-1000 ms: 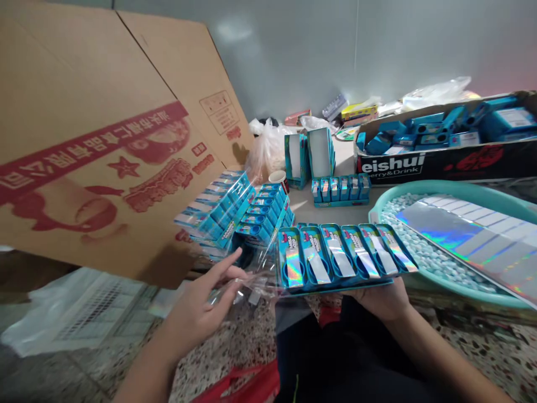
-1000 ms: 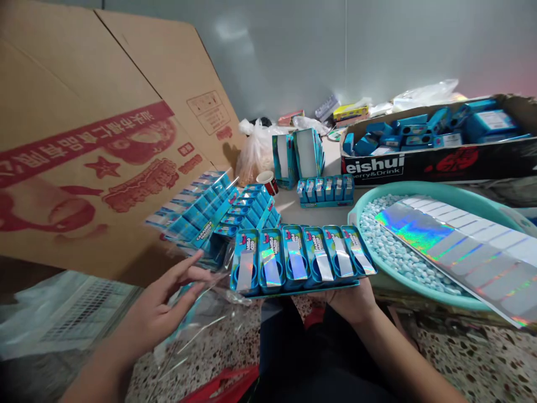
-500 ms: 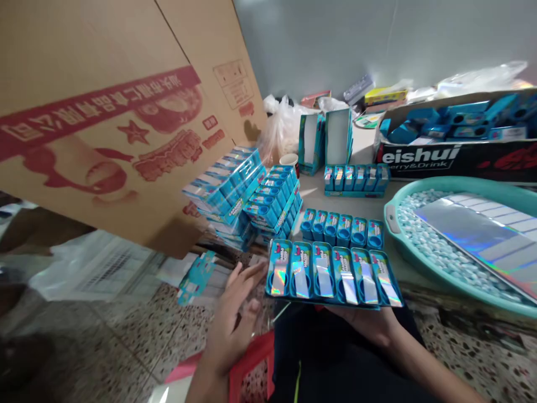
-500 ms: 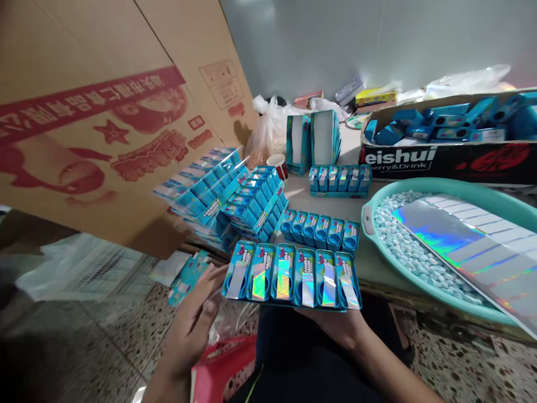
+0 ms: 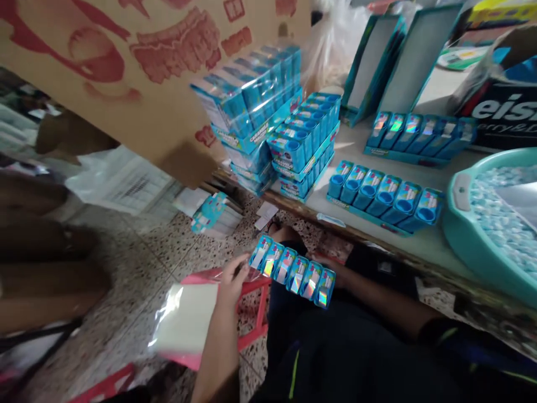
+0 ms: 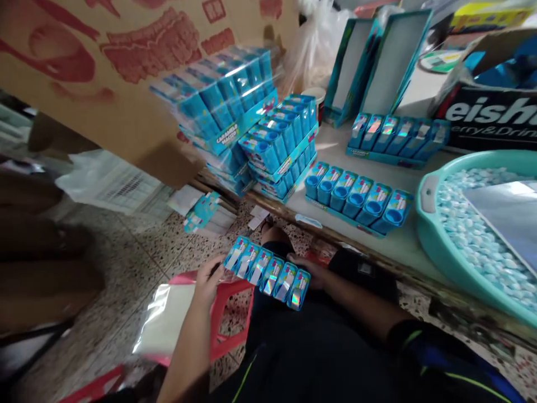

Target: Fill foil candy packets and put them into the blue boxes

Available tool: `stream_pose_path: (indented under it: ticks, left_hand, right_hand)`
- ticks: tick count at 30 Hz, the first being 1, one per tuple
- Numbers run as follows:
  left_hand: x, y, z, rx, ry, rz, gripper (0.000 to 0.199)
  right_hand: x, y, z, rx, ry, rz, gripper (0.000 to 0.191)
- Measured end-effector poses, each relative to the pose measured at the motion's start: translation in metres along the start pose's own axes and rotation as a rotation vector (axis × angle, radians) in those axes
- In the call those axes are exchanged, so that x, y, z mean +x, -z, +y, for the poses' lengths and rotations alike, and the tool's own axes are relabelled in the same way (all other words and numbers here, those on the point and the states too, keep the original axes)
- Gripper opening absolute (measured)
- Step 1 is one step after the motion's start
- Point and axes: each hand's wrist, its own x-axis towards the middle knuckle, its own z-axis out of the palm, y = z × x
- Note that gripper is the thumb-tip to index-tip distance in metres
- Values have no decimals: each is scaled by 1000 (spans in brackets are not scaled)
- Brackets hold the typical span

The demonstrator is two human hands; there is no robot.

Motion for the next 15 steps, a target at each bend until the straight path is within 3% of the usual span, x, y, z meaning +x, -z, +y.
stream_pose_path:
  ticks: [3, 7, 12, 15]
  left_hand:
    - [-8, 6, -7, -2, 61, -20, 37]
    - [-4, 5, -16, 12, 134, -15, 25]
    - [23, -10, -30, 68, 177, -67, 13]
    - [43, -24, -28, 141, 166, -67, 18]
  right_hand:
    - [12, 2, 15, 3, -86, -18, 37]
    - [15, 3, 17, -51, -122, 3, 46]
    - [19, -10, 32, -115, -68, 116, 51]
    - [20, -19, 43, -212, 33, 207, 47]
